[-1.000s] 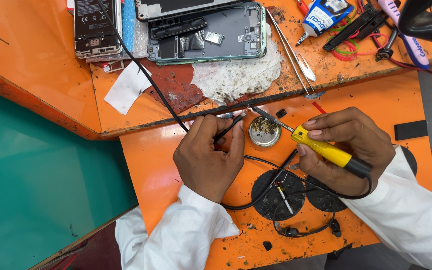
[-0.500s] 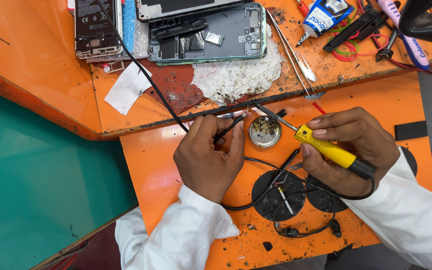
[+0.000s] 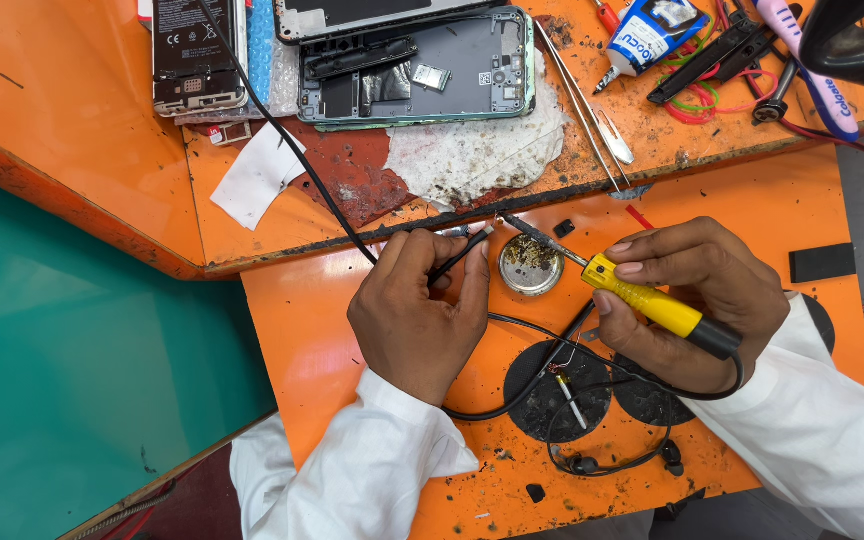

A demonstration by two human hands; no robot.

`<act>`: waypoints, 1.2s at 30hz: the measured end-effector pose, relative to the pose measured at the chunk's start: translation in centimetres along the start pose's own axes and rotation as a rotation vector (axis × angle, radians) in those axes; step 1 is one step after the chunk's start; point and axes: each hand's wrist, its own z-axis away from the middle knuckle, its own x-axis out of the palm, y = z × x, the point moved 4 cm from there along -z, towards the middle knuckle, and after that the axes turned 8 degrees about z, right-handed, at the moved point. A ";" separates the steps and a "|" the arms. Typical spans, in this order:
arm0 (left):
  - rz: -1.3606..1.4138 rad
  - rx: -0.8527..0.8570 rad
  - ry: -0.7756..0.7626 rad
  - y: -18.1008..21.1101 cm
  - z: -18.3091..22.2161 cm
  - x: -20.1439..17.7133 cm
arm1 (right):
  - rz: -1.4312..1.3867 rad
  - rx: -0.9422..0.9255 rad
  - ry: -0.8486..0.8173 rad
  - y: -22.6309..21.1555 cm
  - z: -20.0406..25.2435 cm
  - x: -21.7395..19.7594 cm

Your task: The person uses a soldering iron to attach wires to a small circuit board on an orange workbench, using their hands and tweezers to position the components.

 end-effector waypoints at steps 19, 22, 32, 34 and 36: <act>-0.009 -0.030 0.004 0.2 -0.1 -0.1 | -0.040 -0.032 0.042 -0.1 0.2 0.3; 0.033 -0.051 0.010 0.1 0.0 0.0 | -0.028 -0.052 0.064 -0.1 0.1 0.3; 0.045 -0.057 0.008 -0.2 0.1 0.0 | -0.011 -0.057 0.045 -0.5 0.0 0.2; 0.046 -0.053 0.008 -0.3 0.2 0.0 | -0.014 -0.060 0.044 -0.5 0.1 0.3; 0.045 -0.044 0.010 -0.4 0.2 -0.1 | -0.010 -0.059 0.038 -0.4 0.2 0.3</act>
